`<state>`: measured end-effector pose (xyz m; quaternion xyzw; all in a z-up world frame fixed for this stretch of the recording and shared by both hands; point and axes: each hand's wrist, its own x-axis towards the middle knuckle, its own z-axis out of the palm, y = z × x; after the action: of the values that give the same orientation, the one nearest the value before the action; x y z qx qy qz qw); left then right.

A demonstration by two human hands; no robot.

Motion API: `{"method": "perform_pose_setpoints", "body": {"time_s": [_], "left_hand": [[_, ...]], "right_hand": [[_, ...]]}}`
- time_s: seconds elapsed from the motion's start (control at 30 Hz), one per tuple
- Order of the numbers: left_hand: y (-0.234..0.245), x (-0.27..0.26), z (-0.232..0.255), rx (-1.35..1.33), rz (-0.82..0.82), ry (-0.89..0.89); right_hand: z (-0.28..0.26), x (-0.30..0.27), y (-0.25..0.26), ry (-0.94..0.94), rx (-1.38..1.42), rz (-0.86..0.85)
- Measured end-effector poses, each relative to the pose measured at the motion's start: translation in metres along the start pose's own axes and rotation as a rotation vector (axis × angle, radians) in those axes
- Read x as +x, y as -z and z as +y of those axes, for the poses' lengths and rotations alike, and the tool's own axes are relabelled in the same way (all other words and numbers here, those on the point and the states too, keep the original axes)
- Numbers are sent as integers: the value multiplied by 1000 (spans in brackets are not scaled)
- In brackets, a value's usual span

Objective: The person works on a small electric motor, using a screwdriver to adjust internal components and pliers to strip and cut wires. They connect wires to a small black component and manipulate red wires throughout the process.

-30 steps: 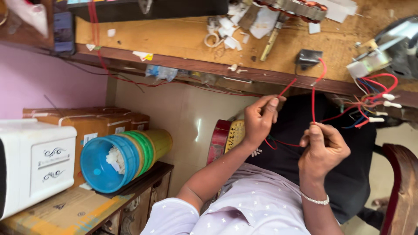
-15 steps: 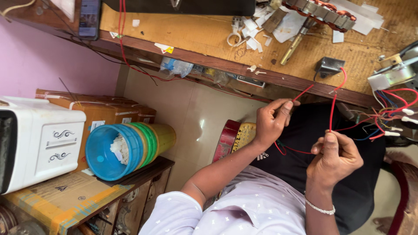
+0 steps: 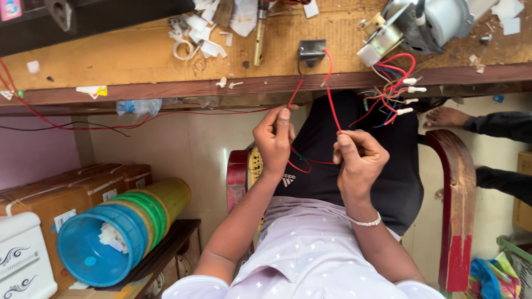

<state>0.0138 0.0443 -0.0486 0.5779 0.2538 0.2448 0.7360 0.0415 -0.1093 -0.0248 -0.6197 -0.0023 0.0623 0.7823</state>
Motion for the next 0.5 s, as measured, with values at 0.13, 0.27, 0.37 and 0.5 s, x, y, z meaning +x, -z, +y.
{"method": "perform_pose_setpoints", "body": {"time_s": [0.13,0.27,0.37,0.5], "left_hand": [[1,0,5,47,-17,9],[1,0,6,51,-19,2],[0,0,5,65,-16,-2],[2,1,3,47,-10,-30]], "right_hand": [[-1,2,-1,-12,4,-9],[0,4,-3,-20,-29,-3],[0,5,-2,-44,-54,25],[0,7,-4,-53,-60,37]]}}
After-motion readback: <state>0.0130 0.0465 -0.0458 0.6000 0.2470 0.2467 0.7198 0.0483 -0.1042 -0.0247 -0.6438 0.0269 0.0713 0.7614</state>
